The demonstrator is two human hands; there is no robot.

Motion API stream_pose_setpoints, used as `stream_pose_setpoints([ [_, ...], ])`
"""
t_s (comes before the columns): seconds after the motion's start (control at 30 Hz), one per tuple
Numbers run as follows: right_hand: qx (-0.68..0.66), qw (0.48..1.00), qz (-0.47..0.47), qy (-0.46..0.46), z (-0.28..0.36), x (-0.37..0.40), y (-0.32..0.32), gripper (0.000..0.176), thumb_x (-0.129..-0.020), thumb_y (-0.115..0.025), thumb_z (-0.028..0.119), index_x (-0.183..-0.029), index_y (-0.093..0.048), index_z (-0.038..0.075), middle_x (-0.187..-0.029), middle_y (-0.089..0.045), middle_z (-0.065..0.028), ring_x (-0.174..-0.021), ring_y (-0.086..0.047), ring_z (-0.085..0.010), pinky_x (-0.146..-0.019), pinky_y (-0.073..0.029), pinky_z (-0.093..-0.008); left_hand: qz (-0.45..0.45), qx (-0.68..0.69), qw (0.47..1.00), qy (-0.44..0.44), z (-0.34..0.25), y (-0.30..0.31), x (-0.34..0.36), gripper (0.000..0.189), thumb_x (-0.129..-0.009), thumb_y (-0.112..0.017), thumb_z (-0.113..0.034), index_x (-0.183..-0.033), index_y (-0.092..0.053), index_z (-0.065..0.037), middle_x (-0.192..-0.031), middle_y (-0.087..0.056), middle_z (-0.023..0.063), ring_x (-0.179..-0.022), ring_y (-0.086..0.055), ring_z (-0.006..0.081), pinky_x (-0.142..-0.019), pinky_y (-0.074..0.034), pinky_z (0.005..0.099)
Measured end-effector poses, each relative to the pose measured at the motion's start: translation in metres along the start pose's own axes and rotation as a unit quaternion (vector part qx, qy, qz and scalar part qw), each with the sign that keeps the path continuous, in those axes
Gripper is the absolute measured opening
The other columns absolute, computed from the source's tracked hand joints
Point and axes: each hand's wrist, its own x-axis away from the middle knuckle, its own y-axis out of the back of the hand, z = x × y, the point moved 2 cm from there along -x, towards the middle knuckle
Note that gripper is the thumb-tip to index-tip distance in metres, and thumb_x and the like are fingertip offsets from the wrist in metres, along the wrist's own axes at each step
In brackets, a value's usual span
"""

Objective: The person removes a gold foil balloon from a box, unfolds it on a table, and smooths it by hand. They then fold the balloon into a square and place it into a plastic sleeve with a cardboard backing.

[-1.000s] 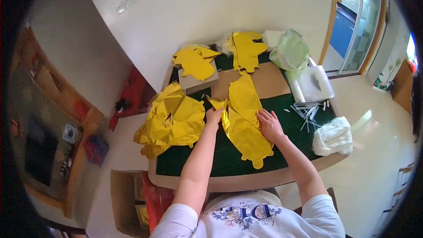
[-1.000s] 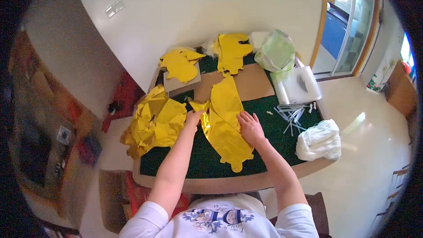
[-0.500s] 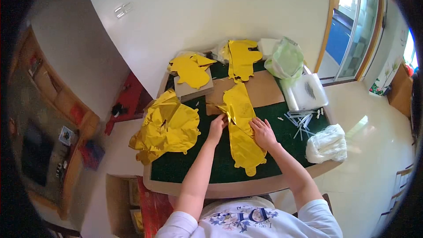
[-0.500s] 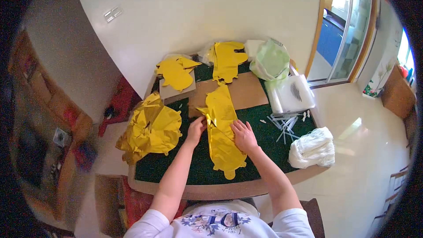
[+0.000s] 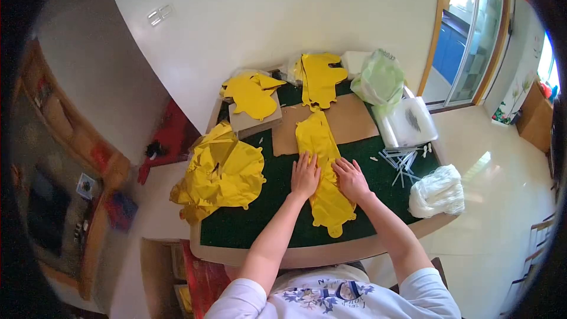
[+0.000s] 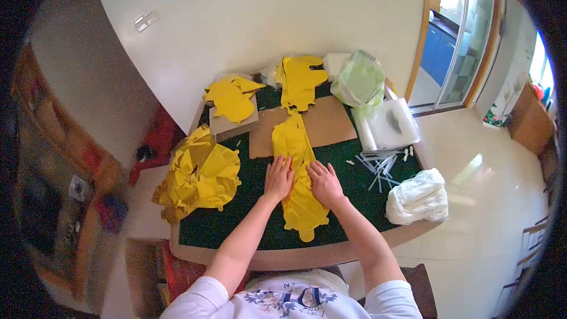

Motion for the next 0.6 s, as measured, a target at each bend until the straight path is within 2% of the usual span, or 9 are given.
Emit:
stream_pose_setpoints([
  [0.13,-0.005,1.0,0.005,-0.001,0.001,-0.001,0.002,0.044,-0.083,-0.052,0.009,-0.127,-0.051,0.005,-0.135,-0.049,-0.0117,-0.132,-0.039,-0.0267,-0.11,-0.026,-0.0483,0.016,-0.012,1.0,0.004,0.0,-0.004,0.001,0.051,-0.096,-0.044,-0.034,-0.14,-0.04,-0.01,-0.15,-0.03,0.0159,-0.14,-0.025,0.031,-0.113,-0.019,0.0511],
  [0.33,-0.012,1.0,0.0,-0.003,0.001,-0.002,0.001,0.04,-0.085,-0.051,0.01,-0.125,-0.053,0.006,-0.135,-0.049,-0.0124,-0.132,-0.039,-0.0268,-0.11,-0.025,-0.05,0.036,-0.022,0.999,0.002,0.0,-0.005,0.0,0.052,-0.096,-0.043,-0.036,-0.141,-0.039,-0.01,-0.15,-0.029,0.0139,-0.141,-0.023,0.0297,-0.114,-0.017,0.0504],
  [0.43,-0.118,0.993,-0.008,-0.028,-0.006,-0.012,0.007,0.033,-0.087,-0.052,0.005,-0.12,-0.058,0.005,-0.126,-0.056,-0.0161,-0.121,-0.051,-0.0308,-0.104,-0.036,-0.0447,0.049,-0.007,0.999,0.017,-0.002,-0.001,-0.002,0.052,-0.096,-0.042,-0.036,-0.141,-0.04,-0.01,-0.15,-0.03,0.0142,-0.14,-0.024,0.0299,-0.114,-0.017,0.0503],
  [0.5,-0.202,0.971,-0.076,-0.101,-0.024,-0.03,0.005,0.026,-0.089,-0.053,0.004,-0.113,-0.062,0.004,-0.113,-0.062,-0.0177,-0.104,-0.06,-0.0326,-0.089,-0.047,-0.0386,0.047,-0.005,0.999,0.016,-0.004,0.003,-0.001,0.052,-0.096,-0.042,-0.036,-0.141,-0.04,-0.011,-0.15,-0.03,0.0145,-0.14,-0.024,0.0297,-0.114,-0.017,0.0503],
  [0.53,-0.179,0.967,-0.145,-0.106,-0.028,-0.042,0.006,0.02,-0.087,-0.056,0.007,-0.105,-0.065,0.001,-0.096,-0.067,-0.0164,-0.086,-0.065,-0.0304,-0.073,-0.051,-0.0345,0.047,-0.006,0.999,0.014,-0.004,0.004,-0.001,0.052,-0.096,-0.042,-0.036,-0.141,-0.04,-0.011,-0.15,-0.03,0.0146,-0.14,-0.024,0.0296,-0.114,-0.017,0.0503],
  [0.57,-0.22,0.941,-0.108,-0.234,-0.039,-0.064,0.0,0.02,-0.084,-0.059,0.009,-0.1,-0.066,0.0,-0.087,-0.069,-0.0152,-0.078,-0.067,-0.026,-0.069,-0.052,-0.0338,0.046,-0.008,0.999,0.015,-0.002,0.004,-0.003,0.052,-0.096,-0.042,-0.037,-0.141,-0.04,-0.011,-0.15,-0.031,0.0146,-0.14,-0.024,0.0294,-0.114,-0.017,0.0501],
  [0.6,-0.258,0.922,-0.066,-0.281,-0.043,-0.075,-0.01,0.022,-0.083,-0.06,0.011,-0.099,-0.067,-0.001,-0.085,-0.069,-0.0148,-0.076,-0.067,-0.0253,-0.068,-0.053,-0.0337,0.047,-0.013,0.999,0.013,-0.002,0.002,-0.002,0.052,-0.096,-0.041,-0.037,-0.141,-0.04,-0.011,-0.149,-0.031,0.0146,-0.14,-0.025,0.0293,-0.114,-0.017,0.05],
])
